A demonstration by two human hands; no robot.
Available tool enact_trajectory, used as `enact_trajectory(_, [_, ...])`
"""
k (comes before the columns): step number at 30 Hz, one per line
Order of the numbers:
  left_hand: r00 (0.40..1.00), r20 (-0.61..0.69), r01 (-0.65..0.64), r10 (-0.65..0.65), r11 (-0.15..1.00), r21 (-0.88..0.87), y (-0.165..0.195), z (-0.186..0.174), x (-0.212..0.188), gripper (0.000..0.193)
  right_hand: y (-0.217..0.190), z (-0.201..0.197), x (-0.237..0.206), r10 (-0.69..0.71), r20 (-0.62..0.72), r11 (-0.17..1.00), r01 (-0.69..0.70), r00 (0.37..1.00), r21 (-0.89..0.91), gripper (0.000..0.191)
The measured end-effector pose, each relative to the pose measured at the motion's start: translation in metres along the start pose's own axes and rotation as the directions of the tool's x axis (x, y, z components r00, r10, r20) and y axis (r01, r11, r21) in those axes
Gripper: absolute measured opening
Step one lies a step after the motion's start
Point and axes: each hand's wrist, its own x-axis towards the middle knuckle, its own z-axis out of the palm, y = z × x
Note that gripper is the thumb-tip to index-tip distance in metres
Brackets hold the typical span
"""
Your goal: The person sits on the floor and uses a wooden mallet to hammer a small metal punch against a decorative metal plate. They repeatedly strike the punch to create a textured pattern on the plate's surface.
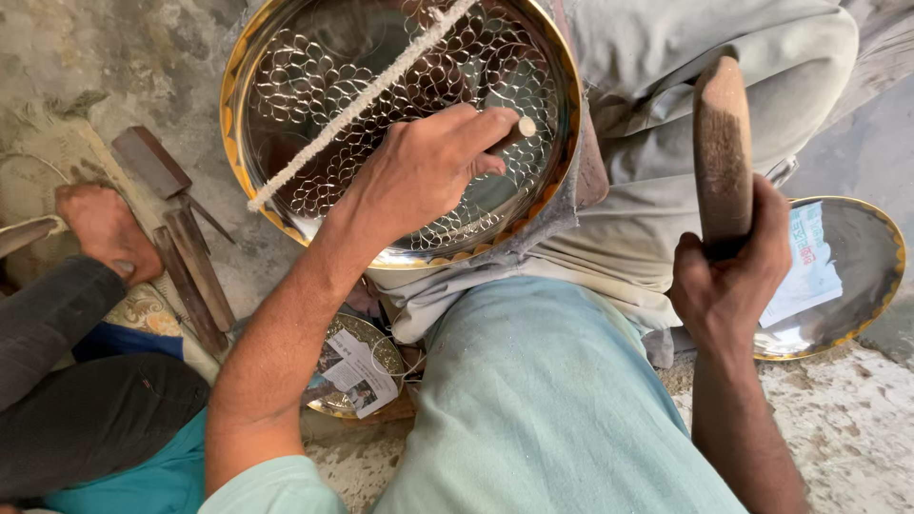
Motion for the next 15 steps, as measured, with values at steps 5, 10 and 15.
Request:
enact_trajectory(5, [0.996,-0.013,-0.083,0.083,0.996,0.041,-0.005,0.006,-0.004,0.036,-0.036,0.009,0.015,-0.011,-0.011,0.937,0.014,1.0,0.349,0.055])
enact_trajectory(10, [0.999,-0.032,-0.011,0.013,0.998,0.062,-0.009,0.013,-0.013,0.031,-0.073,0.007,0.05,-0.447,0.087,0.823,0.448,0.89,-0.349,0.051])
enact_trajectory(15, [0.987,-0.162,0.019,-0.018,1.0,0.001,-0.008,0.014,-0.027,0.033,-0.087,-0.005,0.059,-0.5,0.223,0.693,0.541,0.837,-0.477,0.052])
